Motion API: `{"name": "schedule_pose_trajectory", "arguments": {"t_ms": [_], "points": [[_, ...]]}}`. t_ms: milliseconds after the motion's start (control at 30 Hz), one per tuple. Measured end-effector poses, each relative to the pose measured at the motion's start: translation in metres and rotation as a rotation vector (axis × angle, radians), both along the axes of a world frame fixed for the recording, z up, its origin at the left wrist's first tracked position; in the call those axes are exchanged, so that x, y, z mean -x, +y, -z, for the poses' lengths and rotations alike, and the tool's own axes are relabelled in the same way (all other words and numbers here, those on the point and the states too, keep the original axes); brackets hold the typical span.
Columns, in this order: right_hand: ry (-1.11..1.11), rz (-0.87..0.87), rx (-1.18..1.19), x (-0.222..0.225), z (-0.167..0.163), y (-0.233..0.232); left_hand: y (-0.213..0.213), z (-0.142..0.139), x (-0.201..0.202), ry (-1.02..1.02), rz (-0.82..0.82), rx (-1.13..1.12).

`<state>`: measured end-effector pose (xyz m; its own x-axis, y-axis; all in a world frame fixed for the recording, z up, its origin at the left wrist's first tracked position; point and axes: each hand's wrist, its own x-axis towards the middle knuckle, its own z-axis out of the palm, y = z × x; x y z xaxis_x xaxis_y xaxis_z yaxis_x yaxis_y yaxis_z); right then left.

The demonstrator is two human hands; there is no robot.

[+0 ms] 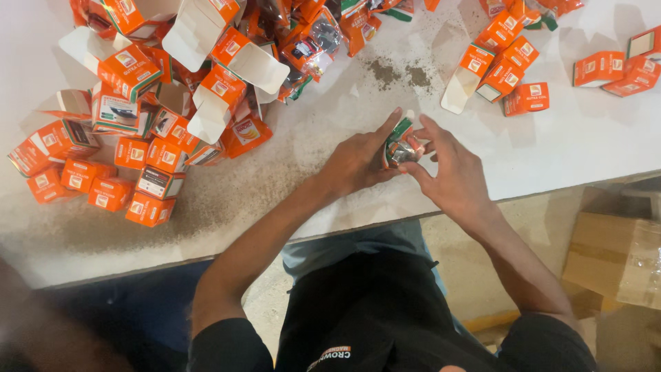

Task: The person picks up small orange cardboard boxes from a large pile on the table and folds their flaps closed by hand, pressing the sides together, then places the finished box back on the table. Coworkers at the same table handle and fold boxes as well.

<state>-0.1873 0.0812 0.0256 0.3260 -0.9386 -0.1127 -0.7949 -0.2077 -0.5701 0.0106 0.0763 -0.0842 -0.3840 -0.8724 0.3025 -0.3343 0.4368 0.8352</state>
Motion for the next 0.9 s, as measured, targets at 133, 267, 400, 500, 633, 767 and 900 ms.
{"name": "schedule_pose_trajectory", "arguments": {"t_ms": [133,267,400,500,633,767,900], "points": [[0.122,-0.162,0.325,-0.005,0.005,0.002,0.000,0.001,0.000,-0.041,-0.017,-0.013],[0.321,-0.325,0.469,-0.010,-0.001,0.003,0.000,0.002,-0.002,-0.006,0.024,-0.036],[0.297,-0.304,0.389,-0.014,-0.002,-0.008,-0.001,0.003,-0.001,-0.015,0.026,0.012],[0.318,-0.250,0.274,-0.016,0.006,-0.015,0.000,0.002,0.001,-0.041,0.010,-0.019],[0.229,-0.352,0.424,-0.001,0.008,-0.010,0.001,-0.002,-0.003,0.015,-0.009,-0.066],[0.217,-0.309,0.449,0.005,0.007,0.011,0.002,-0.003,-0.004,0.017,-0.011,-0.025],[0.376,-0.298,0.471,-0.001,0.014,0.022,0.010,0.005,-0.001,0.078,-0.017,-0.179]]}}
